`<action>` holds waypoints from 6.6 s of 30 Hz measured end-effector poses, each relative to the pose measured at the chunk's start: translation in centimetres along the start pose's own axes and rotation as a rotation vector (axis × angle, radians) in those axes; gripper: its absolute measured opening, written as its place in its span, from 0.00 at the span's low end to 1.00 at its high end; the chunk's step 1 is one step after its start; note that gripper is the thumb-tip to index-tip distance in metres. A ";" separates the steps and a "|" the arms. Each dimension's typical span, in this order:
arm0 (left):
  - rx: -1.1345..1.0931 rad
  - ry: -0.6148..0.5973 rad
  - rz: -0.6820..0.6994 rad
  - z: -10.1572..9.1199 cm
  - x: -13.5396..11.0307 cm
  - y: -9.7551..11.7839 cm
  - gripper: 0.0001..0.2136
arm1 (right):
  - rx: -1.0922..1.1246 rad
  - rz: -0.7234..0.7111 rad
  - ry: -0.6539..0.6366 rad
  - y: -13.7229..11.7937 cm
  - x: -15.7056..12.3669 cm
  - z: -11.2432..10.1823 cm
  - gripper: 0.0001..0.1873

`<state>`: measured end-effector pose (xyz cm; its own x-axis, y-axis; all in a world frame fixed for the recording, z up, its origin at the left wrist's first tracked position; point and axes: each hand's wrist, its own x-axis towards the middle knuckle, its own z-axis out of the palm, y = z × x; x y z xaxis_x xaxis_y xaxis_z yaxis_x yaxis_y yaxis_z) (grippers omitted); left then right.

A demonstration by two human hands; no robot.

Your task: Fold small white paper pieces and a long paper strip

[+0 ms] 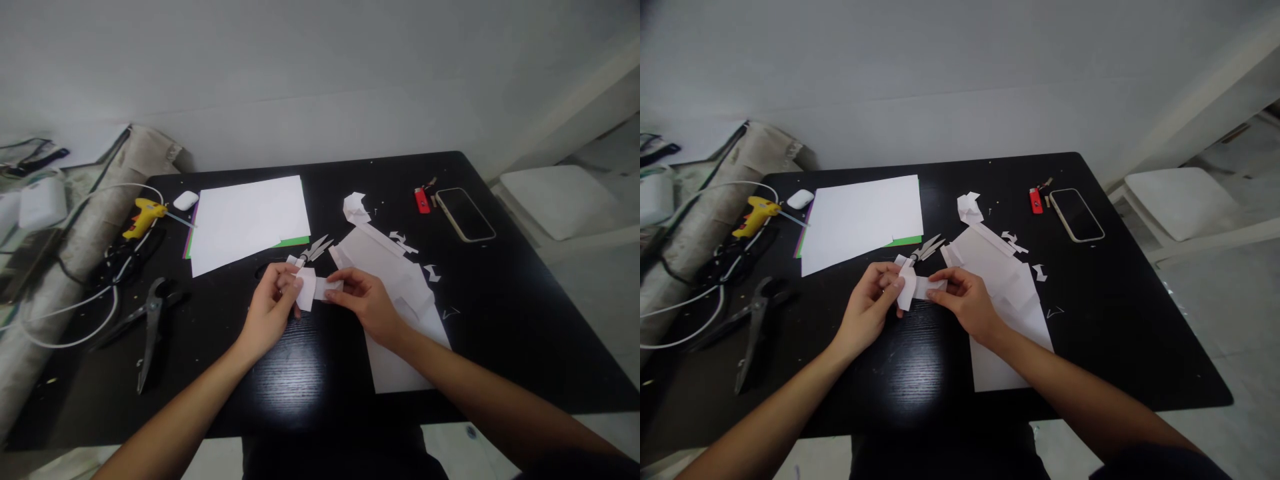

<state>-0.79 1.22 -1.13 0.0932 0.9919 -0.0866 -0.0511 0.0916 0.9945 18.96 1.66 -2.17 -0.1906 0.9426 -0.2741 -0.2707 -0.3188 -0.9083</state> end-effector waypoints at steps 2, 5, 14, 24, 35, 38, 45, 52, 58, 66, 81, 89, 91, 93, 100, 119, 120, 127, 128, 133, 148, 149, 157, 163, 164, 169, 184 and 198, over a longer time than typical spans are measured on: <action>-0.002 0.002 0.007 0.0 0.0 0.0 0.11 | 0.008 0.004 -0.003 0.1 0.0 0.0 0.15; -0.004 0.014 0.016 0.0 0.0 0.0 0.10 | 0.057 0.012 -0.019 0.2 0.1 0.0 0.16; 0.026 -0.009 0.043 -0.3 0.0 -0.2 0.08 | 0.094 -0.015 -0.066 0.2 0.0 0.0 0.15; 0.141 -0.024 0.056 -0.2 -0.2 -0.3 0.10 | 0.154 -0.024 -0.135 0.3 -0.1 0.1 0.20; 0.398 -0.175 0.316 -0.5 -0.4 -0.8 0.13 | 0.057 -0.091 -0.111 0.0 -0.1 0.1 0.17; 0.459 -0.118 0.399 -0.5 -0.3 -0.8 0.13 | 0.036 -0.086 -0.103 0.1 0.0 0.0 0.16; 0.592 0.002 0.547 -0.5 -0.4 -0.2 0.06 | -0.011 -0.096 -0.093 0.3 0.1 0.0 0.15; 0.551 -0.053 0.541 -0.3 -0.4 -0.1 0.06 | -0.054 -0.112 -0.106 0.8 0.4 -0.3 0.11; 0.533 -0.085 0.543 -0.5 -0.3 -0.4 0.04 | -0.070 -0.146 -0.114 0.8 0.3 -0.3 0.09; 0.531 -0.110 0.517 -0.4 -0.4 -0.2 0.01 | -0.103 -0.142 -0.105 0.6 0.1 -0.2 0.10; 0.567 -0.098 0.459 -0.7 -0.5 -0.2 0.03 | -0.513 -0.628 0.040 0.2 -1.1 0.0 0.19; 0.554 -0.164 0.526 -0.7 -0.5 -0.2 0.05 | -0.556 -0.619 -0.008 0.2 -1.0 0.1 0.02; 0.556 -0.127 0.497 -0.6 -0.6 -0.2 0.03 | -0.471 -0.539 -0.020 0.3 -0.8 0.1 0.01; 0.555 -0.099 0.468 -0.5 -0.7 -0.2 0.04 | -0.395 -0.457 -0.024 0.3 -0.7 0.0 0.02; 0.534 -0.066 0.455 -0.4 -0.7 0.2 0.02 | -0.353 -0.371 -0.031 0.2 -0.7 -0.2 0.04; 0.559 -0.090 0.470 -0.7 -0.5 0.1 0.02 | -0.390 -0.430 -0.014 0.2 -0.6 -0.1 0.01; 0.556 -0.094 0.485 -0.7 -0.5 0.2 0.02 | -0.401 -0.441 -0.015 0.2 -0.6 -0.1 0.01; 0.529 -0.112 0.515 -0.4 -0.5 0.4 0.02 | -0.409 -0.463 -0.030 0.3 -0.7 0.0 0.02; 0.528 -0.115 0.512 -0.4 -0.5 0.3 0.02 | -0.405 -0.463 -0.032 0.3 -0.7 -0.1 0.02; 0.518 -0.128 0.480 -0.4 -0.5 0.2 0.01 | -0.419 -0.459 -0.027 0.3 -0.6 -0.1 0.01; 0.549 -0.101 0.499 -0.5 -0.6 0.2 0.02 | -0.419 -0.435 -0.019 0.5 -0.5 -0.2 0.02; 0.549 -0.098 0.497 -0.5 -0.6 0.2 0.02 | -0.416 -0.431 -0.017 0.5 -0.5 -0.2 0.02; 0.558 -0.096 0.458 -0.6 -0.7 0.2 0.03 | -0.399 -0.426 -0.008 0.7 -0.4 -0.2 0.01; 0.555 -0.095 0.447 -0.5 -0.7 0.1 0.04 | -0.397 -0.421 -0.008 0.6 -0.5 -0.1 0.01; 0.555 -0.093 0.443 -0.5 -0.7 0.1 0.04 | -0.397 -0.421 -0.008 0.6 -0.5 -0.1 0.01; 0.561 -0.082 0.422 -0.4 -0.7 0.0 0.05 | -0.395 -0.414 -0.009 0.6 -0.5 0.0 0.01; 0.559 -0.079 0.400 -0.5 -0.9 0.0 0.05 | -0.392 -0.405 -0.007 0.6 -0.6 0.0 0.02; 0.565 -0.078 0.399 -0.4 -0.8 -0.1 0.06 | -0.394 -0.405 -0.010 0.7 -0.5 0.0 0.04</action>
<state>-1.26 0.45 -1.16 0.2474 0.9288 0.2759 0.4268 -0.3601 0.8296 18.88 0.99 -2.69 -0.1548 0.9803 0.1224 0.0485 0.1313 -0.9902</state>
